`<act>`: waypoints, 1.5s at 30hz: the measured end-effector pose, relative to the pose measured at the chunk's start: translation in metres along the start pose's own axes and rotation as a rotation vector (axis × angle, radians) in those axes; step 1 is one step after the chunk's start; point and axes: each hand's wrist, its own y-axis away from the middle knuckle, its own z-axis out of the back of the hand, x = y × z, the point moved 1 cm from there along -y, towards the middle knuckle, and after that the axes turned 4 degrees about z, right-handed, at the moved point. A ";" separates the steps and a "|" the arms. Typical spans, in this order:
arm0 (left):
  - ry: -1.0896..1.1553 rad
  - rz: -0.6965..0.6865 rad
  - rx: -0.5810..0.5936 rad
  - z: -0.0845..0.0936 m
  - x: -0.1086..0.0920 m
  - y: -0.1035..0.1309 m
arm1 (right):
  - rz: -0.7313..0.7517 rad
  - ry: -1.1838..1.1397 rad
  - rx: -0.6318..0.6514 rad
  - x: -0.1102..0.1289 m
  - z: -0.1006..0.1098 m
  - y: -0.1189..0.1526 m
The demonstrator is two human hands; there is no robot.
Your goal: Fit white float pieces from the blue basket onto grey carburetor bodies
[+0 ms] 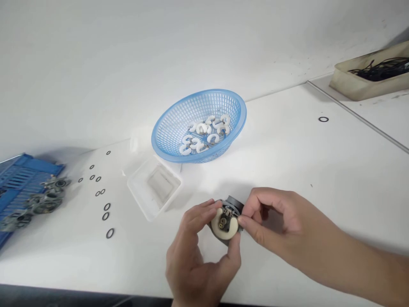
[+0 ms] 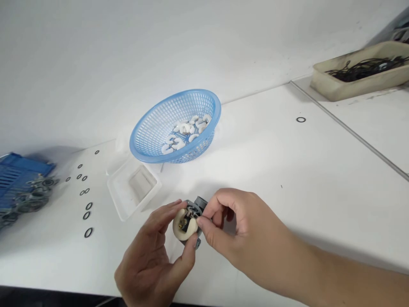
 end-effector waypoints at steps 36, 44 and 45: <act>-0.105 -0.020 -0.038 0.000 0.008 0.006 | 0.007 0.015 -0.063 0.005 -0.005 0.001; -0.018 -0.054 0.050 0.005 0.008 -0.002 | -0.019 -0.026 -0.046 0.002 -0.007 0.003; -0.048 -0.091 0.061 0.005 0.006 -0.005 | -0.022 -0.028 -0.044 0.002 -0.007 0.004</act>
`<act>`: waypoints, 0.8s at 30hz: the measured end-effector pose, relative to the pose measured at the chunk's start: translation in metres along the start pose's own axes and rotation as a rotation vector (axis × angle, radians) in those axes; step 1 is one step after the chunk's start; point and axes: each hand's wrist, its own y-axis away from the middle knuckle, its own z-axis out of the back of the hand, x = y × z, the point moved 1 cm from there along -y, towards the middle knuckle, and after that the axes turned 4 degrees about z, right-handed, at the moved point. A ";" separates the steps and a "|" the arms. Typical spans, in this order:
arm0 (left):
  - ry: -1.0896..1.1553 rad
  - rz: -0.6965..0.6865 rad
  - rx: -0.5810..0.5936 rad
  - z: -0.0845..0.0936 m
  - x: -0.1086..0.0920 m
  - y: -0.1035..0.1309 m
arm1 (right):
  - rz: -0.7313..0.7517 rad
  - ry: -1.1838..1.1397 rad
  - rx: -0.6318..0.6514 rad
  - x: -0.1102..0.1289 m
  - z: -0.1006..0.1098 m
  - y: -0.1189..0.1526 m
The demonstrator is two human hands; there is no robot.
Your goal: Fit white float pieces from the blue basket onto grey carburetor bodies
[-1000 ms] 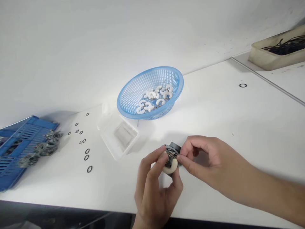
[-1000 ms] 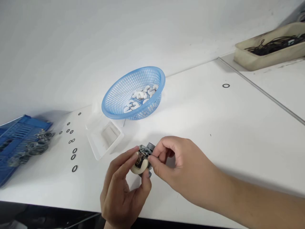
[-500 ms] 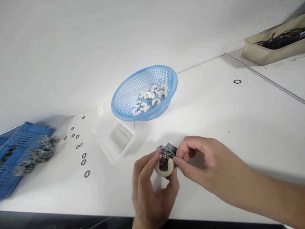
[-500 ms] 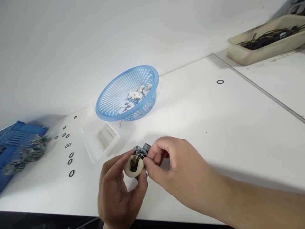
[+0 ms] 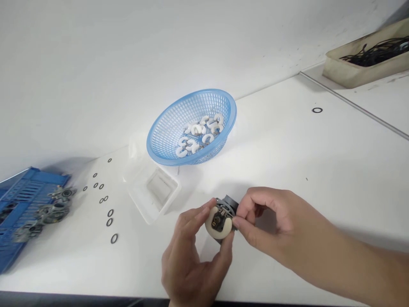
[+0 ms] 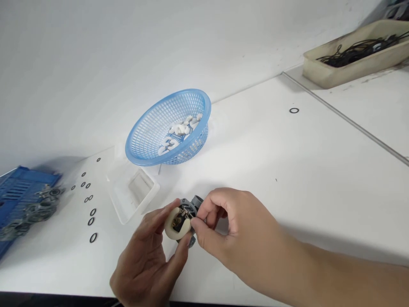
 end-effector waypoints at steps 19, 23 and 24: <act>-0.338 -0.265 0.272 0.031 -0.018 -0.016 | -0.015 0.008 -0.008 -0.004 -0.001 0.002; -0.333 -0.279 0.274 0.030 -0.025 -0.023 | -0.010 0.001 -0.003 -0.004 -0.002 0.002; -0.332 -0.279 0.273 0.030 -0.027 -0.024 | -0.007 -0.003 -0.003 -0.004 -0.002 0.002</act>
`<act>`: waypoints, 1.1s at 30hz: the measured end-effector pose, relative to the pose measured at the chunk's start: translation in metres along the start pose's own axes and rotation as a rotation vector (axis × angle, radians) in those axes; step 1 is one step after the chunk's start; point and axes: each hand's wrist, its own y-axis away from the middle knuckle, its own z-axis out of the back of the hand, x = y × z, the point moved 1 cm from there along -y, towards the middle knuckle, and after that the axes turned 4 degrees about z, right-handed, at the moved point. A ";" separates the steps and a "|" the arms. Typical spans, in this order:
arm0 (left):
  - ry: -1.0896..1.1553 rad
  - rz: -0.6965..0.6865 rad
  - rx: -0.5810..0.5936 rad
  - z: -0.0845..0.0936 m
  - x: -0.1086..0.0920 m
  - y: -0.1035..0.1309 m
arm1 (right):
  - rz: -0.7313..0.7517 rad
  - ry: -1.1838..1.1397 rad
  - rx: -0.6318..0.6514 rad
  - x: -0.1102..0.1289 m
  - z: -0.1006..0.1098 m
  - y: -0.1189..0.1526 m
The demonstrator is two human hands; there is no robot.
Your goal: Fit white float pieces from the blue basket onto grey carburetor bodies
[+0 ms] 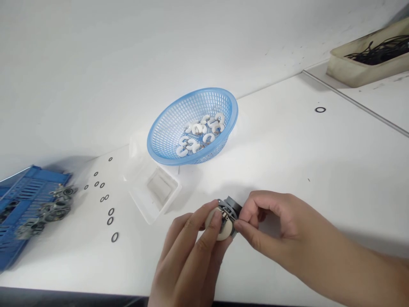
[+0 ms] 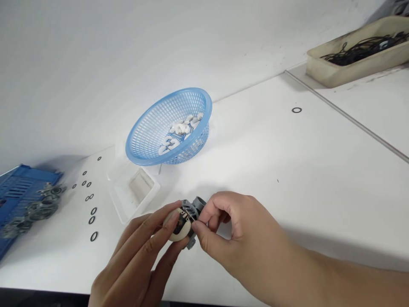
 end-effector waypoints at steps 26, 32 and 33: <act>0.051 -0.103 0.164 0.009 0.020 -0.005 | 0.051 -0.051 -0.012 -0.001 -0.005 -0.001; 0.078 -0.133 0.235 0.010 0.032 -0.006 | 0.128 -0.035 -0.029 -0.005 -0.009 0.002; 0.102 -0.131 0.217 0.009 0.033 -0.007 | 0.141 -0.033 -0.033 -0.006 -0.009 0.002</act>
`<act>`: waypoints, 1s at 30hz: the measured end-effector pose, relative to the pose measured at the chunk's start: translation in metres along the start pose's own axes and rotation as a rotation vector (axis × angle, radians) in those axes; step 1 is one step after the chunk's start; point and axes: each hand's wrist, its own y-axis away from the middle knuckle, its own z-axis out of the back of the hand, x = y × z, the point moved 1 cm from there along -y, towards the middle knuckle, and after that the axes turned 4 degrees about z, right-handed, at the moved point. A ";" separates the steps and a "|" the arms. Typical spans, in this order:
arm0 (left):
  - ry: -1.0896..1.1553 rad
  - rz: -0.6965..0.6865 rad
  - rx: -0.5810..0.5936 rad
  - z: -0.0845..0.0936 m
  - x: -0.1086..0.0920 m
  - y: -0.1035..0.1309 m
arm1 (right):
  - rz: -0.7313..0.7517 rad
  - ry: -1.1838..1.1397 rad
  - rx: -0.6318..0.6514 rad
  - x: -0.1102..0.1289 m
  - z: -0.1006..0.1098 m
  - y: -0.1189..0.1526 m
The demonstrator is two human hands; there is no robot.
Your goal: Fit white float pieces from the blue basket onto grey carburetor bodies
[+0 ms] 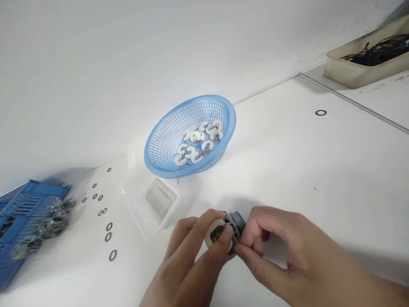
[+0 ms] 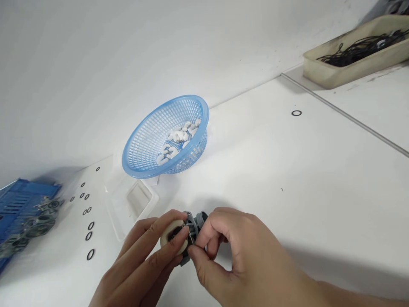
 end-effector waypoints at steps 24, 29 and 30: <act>-0.127 0.062 0.043 0.008 -0.011 -0.002 | 0.042 0.063 -0.023 0.001 -0.002 0.002; -0.177 0.098 -0.009 -0.003 -0.015 -0.001 | -0.011 0.062 0.002 0.000 -0.002 0.000; -0.187 0.099 -0.012 -0.005 -0.015 0.000 | -0.015 0.063 0.002 -0.001 -0.002 0.000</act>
